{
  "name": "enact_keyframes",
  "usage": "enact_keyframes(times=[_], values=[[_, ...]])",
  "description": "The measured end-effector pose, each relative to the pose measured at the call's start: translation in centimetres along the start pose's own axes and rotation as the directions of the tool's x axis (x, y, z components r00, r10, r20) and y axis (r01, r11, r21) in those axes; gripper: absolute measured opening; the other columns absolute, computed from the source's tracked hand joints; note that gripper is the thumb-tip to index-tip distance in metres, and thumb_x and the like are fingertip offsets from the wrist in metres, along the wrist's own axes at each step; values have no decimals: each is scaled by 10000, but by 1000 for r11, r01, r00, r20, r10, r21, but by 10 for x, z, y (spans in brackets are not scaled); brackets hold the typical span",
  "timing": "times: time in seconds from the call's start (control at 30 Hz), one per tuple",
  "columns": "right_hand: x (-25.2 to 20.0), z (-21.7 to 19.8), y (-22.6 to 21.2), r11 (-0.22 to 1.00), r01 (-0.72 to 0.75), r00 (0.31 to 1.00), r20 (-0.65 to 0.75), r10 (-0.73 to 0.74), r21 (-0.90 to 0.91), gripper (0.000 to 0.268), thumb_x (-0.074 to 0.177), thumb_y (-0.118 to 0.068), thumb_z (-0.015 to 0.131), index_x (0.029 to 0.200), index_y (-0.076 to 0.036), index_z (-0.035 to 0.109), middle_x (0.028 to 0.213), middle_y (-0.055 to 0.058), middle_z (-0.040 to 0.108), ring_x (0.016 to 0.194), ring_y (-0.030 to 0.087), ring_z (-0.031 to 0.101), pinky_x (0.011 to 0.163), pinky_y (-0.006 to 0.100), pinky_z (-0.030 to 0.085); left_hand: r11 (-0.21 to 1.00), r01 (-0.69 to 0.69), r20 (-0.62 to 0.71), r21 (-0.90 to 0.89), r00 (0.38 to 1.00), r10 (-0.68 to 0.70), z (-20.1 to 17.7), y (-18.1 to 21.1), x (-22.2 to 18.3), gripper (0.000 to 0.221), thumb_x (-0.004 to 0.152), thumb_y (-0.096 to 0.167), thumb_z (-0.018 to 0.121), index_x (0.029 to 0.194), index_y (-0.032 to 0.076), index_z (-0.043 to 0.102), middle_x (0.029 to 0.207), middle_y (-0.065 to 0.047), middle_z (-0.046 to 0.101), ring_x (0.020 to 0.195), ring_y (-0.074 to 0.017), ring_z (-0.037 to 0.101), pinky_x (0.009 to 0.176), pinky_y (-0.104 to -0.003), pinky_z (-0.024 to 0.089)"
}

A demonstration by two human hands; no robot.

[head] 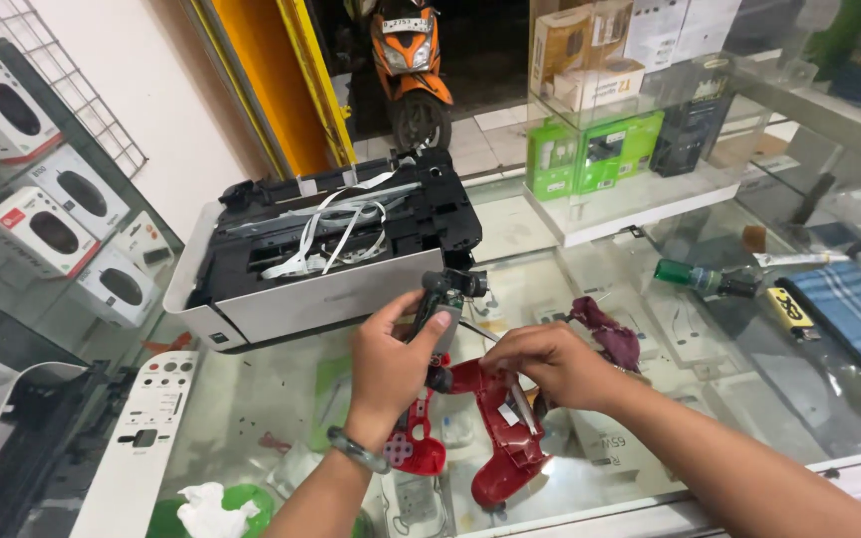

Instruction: Disassembling and reassembling a game controller to replace or repair internal components

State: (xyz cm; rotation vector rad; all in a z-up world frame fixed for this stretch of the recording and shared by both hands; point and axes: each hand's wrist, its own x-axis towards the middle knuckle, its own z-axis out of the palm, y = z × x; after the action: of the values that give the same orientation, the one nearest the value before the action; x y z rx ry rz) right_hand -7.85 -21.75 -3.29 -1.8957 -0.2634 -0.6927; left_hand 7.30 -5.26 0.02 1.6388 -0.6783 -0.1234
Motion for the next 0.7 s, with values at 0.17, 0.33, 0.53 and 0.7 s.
enact_keyframes(times=[0.17,0.33,0.53,0.7], values=[[2,-7,-9,983,-41,998,47,50,-179,399,859,131,543,1077,-77,805,951,109,815,812,228,763,724,347,625,997,35,41,62,998,-38,-10,0,-19,422,783,234,825,1172,80,775,1061,-100,808,910,-225,784,760,-326,631],[1,-5,-21,888,-291,954,-39,296,-356,377,925,-129,664,1301,-104,658,938,28,876,935,144,843,859,290,678,979,25,122,203,991,-51,-11,6,-29,420,794,323,785,1170,135,782,1148,-14,811,1024,-159,765,900,-303,601],[-8,-11,-17,867,-415,902,-248,353,-276,273,891,-111,720,1153,-87,646,932,74,881,916,118,839,811,249,638,973,46,152,226,985,-82,-12,0,-29,421,789,339,777,1171,163,781,1137,-4,806,1038,-167,754,924,-286,575],[-8,-12,-25,818,-289,952,-235,194,-497,155,906,-18,618,908,-108,743,892,-6,823,795,117,750,762,259,554,978,94,161,184,979,-125,-12,4,-32,423,782,350,765,1162,164,783,1130,-1,810,1030,-144,758,921,-268,587]])
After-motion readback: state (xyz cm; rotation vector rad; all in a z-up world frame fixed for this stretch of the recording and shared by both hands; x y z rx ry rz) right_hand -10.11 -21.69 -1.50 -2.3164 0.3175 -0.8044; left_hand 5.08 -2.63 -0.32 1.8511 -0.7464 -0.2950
